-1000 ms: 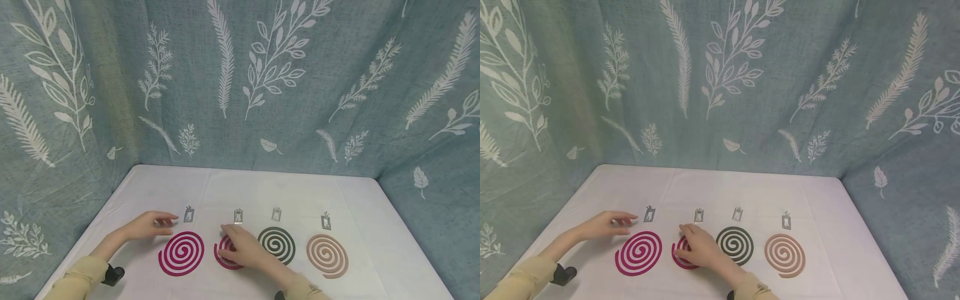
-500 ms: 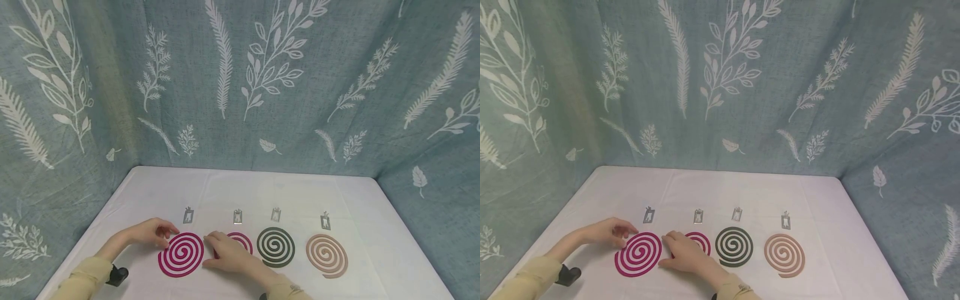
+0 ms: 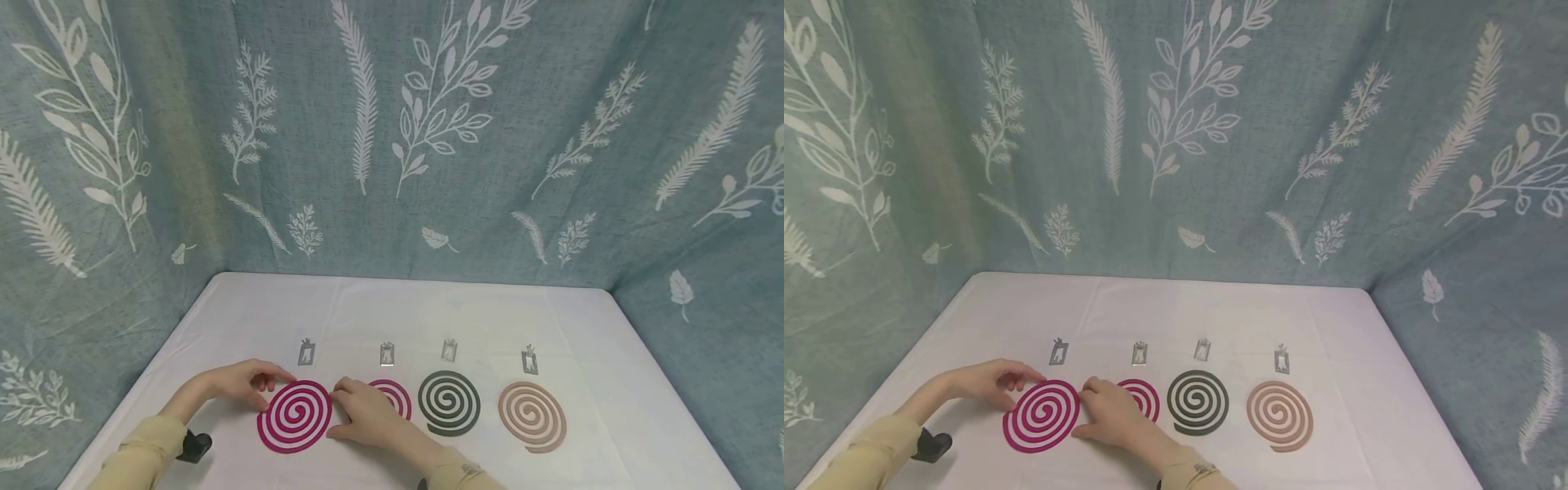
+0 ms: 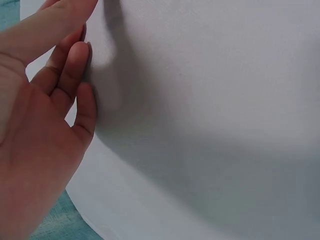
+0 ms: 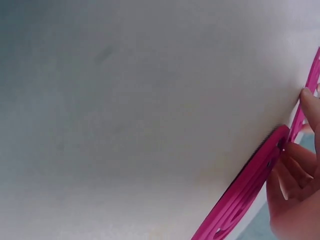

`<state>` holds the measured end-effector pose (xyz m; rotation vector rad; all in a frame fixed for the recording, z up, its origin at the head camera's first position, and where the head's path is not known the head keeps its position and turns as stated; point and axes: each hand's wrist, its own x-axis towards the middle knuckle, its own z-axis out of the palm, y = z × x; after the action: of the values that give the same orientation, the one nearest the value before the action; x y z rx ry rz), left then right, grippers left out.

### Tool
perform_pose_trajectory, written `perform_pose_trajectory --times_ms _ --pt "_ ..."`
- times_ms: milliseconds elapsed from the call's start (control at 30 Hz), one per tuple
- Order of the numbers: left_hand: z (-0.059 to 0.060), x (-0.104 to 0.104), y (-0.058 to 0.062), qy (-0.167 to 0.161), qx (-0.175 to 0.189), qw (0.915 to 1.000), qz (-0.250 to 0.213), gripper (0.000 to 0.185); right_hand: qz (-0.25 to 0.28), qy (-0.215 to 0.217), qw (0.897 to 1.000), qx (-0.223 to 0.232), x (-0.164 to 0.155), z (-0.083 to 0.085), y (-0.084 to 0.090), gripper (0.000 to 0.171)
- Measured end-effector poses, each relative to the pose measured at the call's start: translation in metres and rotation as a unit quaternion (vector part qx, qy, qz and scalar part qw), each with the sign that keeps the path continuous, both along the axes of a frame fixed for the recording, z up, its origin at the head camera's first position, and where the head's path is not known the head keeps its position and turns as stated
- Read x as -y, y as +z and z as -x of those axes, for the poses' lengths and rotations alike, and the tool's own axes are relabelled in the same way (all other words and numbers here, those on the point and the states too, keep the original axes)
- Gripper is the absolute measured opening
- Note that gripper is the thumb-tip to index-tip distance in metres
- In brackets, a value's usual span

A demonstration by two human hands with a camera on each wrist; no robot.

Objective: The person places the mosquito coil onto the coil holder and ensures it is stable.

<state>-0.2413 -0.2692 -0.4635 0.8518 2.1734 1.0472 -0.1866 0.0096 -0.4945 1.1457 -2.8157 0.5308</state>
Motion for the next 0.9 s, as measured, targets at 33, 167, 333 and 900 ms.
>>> perform_pose_trajectory --times_ms 33,167,333,900 --pt "0.000 0.001 -0.001 -0.003 -0.003 1.0000 -0.003 0.048 0.000 -0.002 1.000 -0.001 0.001 0.000 0.000 0.053" --pt "-0.001 0.003 -0.003 -0.013 -0.013 0.9997 -0.014 0.051 -0.001 -0.014 1.000 -0.006 0.004 -0.001 -0.001 0.052" --pt "-0.002 0.002 -0.005 -0.013 -0.019 0.9995 -0.022 0.053 0.001 -0.031 0.999 -0.011 0.009 -0.001 -0.002 0.050" --pt "-0.001 0.003 -0.012 0.010 -0.032 0.9993 -0.015 0.055 0.075 -0.066 0.992 0.071 0.014 -0.005 -0.001 0.047"
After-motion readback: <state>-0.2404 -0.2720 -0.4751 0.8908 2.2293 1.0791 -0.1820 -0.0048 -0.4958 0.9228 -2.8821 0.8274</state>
